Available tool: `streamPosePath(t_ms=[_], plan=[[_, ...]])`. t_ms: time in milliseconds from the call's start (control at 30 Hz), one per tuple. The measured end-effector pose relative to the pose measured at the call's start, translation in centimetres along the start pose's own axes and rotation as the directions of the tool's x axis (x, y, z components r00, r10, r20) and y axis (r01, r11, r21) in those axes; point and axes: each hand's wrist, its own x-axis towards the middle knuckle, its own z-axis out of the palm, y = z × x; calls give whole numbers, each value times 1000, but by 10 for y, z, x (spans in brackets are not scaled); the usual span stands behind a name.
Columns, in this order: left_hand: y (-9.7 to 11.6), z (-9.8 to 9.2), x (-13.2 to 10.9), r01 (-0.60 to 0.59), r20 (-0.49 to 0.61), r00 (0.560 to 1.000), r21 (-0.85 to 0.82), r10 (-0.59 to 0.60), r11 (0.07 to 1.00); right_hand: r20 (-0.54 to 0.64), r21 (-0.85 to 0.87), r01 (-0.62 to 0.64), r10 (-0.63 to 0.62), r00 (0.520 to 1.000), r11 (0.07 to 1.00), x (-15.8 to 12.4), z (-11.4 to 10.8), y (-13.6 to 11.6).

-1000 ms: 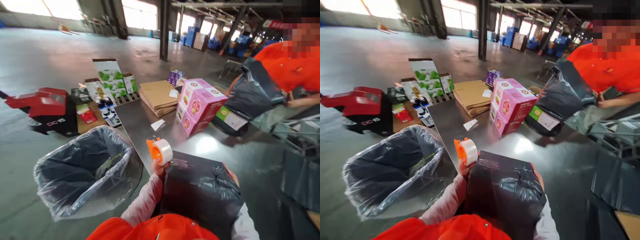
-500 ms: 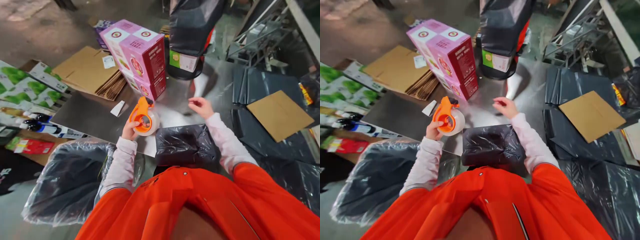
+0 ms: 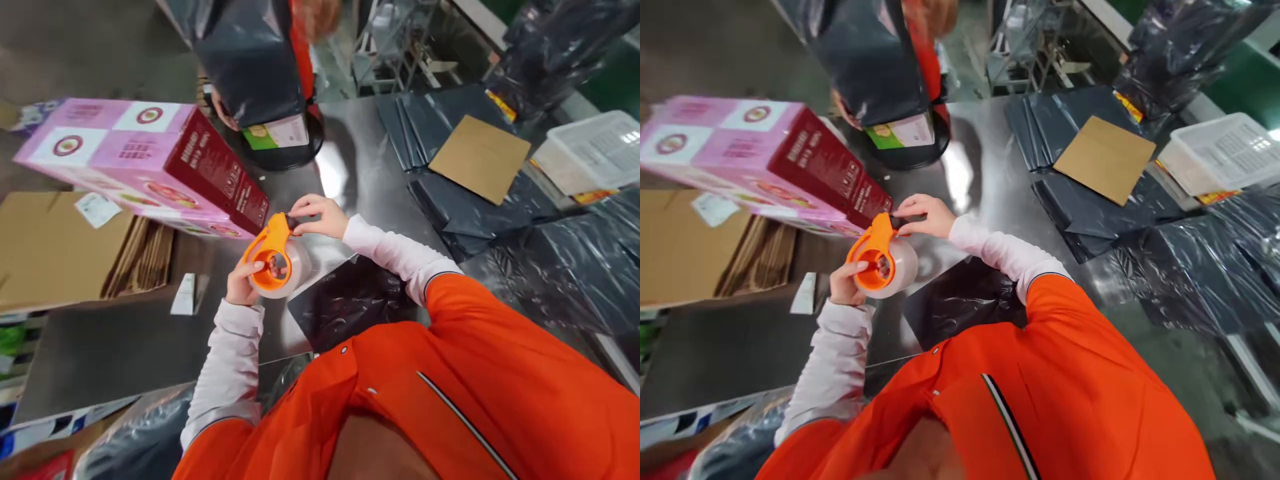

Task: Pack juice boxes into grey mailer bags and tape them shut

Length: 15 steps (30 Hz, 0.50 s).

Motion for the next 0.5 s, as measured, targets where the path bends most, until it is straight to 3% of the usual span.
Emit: streamPosePath(t_ms=[67, 167, 233, 333, 400, 433, 500], plan=[[-2, 4, 19, 54, 41, 998, 22, -55, 998, -104, -67, -31, 24, 994, 997, -14, -10, 2], [-6, 14, 49, 107, 122, 986, 70, -115, 992, -108, -28, -102, 98, 989, 994, -35, -26, 13], [-5, 18, 72, 136, 181, 970, 131, -159, 982, -25, 20, -108, 108, 994, 994, -45, -40, 27], [4, 12, 102, 205, 232, 931, 306, -281, 930, 201, 62, -145, 130, 971, 988, -52, -77, 60], [11, -1, 107, 237, 219, 912, 406, -346, 883, 264, 15, -273, 259, 929, 962, -59, -112, 86], [13, -8, 102, 242, 211, 912, 419, -353, 875, 244, -26, -354, 350, 905, 935, -65, -130, 98], [11, -21, 76, 236, 180, 938, 294, -296, 926, 141, -97, -523, 531, 835, 847, -87, -160, 117]])
